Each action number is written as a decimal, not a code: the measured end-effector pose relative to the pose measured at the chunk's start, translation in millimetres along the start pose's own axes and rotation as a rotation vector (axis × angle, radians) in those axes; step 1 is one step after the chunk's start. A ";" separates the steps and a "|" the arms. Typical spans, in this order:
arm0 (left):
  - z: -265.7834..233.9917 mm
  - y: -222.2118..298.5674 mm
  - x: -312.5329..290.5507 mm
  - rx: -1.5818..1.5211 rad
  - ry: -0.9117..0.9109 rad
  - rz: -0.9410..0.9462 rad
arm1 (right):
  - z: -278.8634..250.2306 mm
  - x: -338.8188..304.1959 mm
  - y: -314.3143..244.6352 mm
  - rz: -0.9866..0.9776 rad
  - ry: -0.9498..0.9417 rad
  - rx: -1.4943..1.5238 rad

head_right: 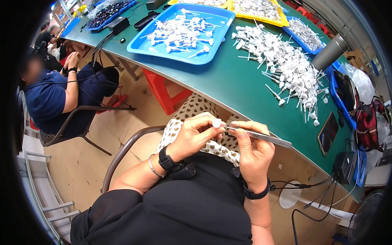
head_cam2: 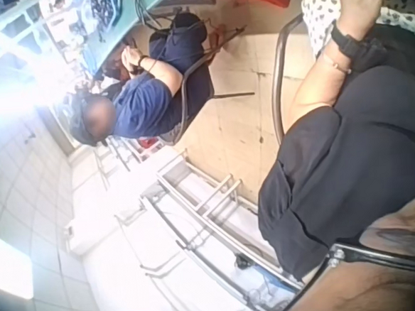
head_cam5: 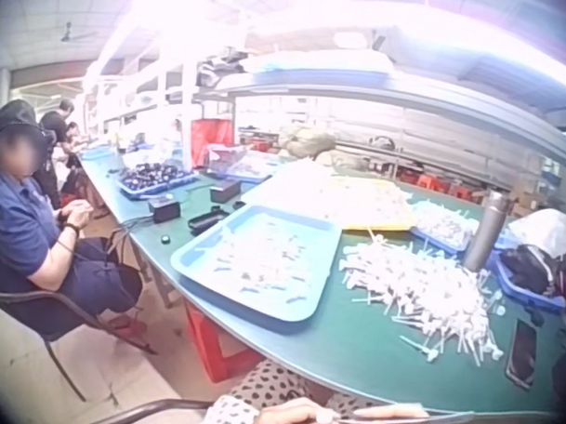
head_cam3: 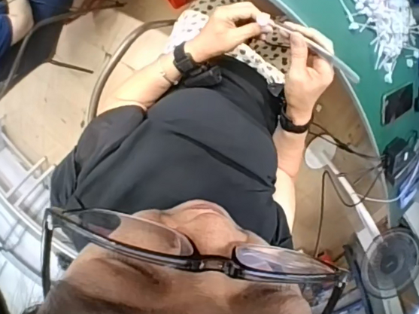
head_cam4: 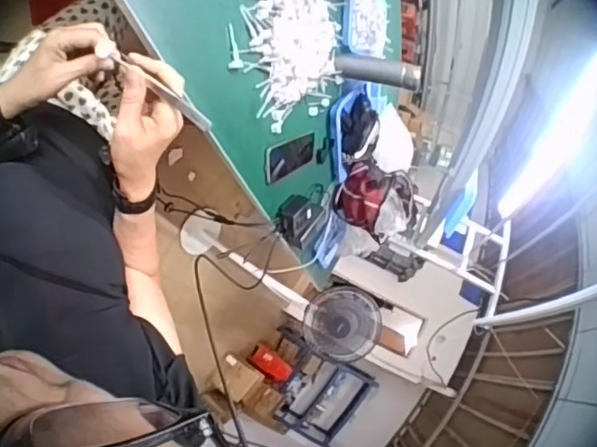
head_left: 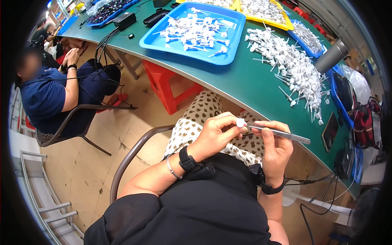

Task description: The person uses tweezers to pick up small white plastic components from a pile on a green table and places them into a blue tray. The person repeats this pick-and-place action continuously throughout the video.

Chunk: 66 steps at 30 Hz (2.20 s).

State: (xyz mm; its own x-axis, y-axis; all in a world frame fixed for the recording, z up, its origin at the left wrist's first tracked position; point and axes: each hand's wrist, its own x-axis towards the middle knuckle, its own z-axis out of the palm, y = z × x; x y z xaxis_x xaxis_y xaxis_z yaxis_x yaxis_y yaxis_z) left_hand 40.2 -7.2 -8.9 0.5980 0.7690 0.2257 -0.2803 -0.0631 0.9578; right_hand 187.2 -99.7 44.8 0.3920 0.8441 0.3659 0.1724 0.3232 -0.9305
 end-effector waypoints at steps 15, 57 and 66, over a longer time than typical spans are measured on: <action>-3.3 -0.4 16.1 0.140 -0.021 -0.250 | -5.7 4.8 1.7 0.029 0.043 0.082; -5.7 10.8 5.5 0.350 -0.046 0.163 | -2.0 0.9 3.2 -0.040 0.009 0.163; 0.4 11.4 3.5 0.326 0.021 0.227 | 4.6 -1.3 5.9 -0.076 -0.016 0.050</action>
State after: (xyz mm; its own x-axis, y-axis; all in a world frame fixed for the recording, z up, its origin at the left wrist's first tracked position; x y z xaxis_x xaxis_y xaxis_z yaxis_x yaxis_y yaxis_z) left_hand 39.4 -5.4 2.9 0.5321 0.7249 0.4375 -0.1482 -0.4290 0.8911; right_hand 183.6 -96.9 38.8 0.3646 0.8231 0.4354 0.1552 0.4074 -0.9000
